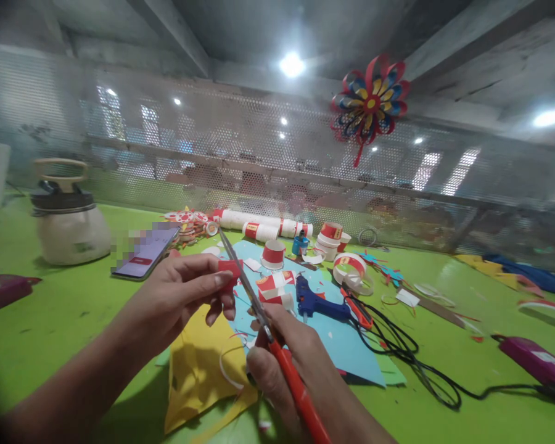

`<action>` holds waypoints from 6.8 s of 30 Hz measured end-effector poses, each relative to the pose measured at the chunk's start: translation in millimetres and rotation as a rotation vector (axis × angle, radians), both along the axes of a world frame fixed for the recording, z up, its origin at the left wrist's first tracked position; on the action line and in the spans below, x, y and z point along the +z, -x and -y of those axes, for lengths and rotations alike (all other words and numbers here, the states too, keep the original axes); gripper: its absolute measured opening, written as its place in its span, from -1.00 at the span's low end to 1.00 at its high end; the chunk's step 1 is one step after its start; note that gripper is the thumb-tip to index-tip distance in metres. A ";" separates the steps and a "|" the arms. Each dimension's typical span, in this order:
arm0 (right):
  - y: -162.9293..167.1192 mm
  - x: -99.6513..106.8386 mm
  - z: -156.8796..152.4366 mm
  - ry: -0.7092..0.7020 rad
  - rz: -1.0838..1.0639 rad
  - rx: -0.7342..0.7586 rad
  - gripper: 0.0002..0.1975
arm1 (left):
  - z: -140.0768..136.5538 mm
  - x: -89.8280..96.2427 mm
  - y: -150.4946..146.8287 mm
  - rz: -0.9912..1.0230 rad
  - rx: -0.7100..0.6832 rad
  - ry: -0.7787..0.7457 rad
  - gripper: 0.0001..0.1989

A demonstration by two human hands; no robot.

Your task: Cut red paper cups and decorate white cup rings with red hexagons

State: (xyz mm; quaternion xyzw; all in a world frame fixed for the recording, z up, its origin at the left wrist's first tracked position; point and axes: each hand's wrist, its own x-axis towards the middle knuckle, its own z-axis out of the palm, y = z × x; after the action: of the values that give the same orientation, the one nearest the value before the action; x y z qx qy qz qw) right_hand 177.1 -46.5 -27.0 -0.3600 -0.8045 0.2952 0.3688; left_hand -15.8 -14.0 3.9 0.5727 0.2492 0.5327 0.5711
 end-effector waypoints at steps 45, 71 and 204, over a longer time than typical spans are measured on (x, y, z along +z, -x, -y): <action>1.7 0.5 -2.8 -0.078 0.079 -0.045 -0.49 | -3.5 -3.6 2.7 -0.017 0.005 -0.006 -0.85; 2.5 4.2 -0.3 -0.100 0.062 -0.168 -0.60 | -3.4 -0.2 4.0 -0.028 -0.006 0.062 -0.80; 11.9 -6.4 -0.9 -0.136 0.042 -0.121 -0.52 | -0.5 -8.9 -8.9 -0.005 0.234 -0.191 -0.87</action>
State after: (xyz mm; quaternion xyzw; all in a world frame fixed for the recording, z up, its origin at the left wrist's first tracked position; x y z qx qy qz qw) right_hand 165.2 -45.6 -33.4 -0.3880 -0.8070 0.2097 0.3926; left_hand -6.9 -13.4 -4.9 0.5929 0.2636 0.6155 0.4474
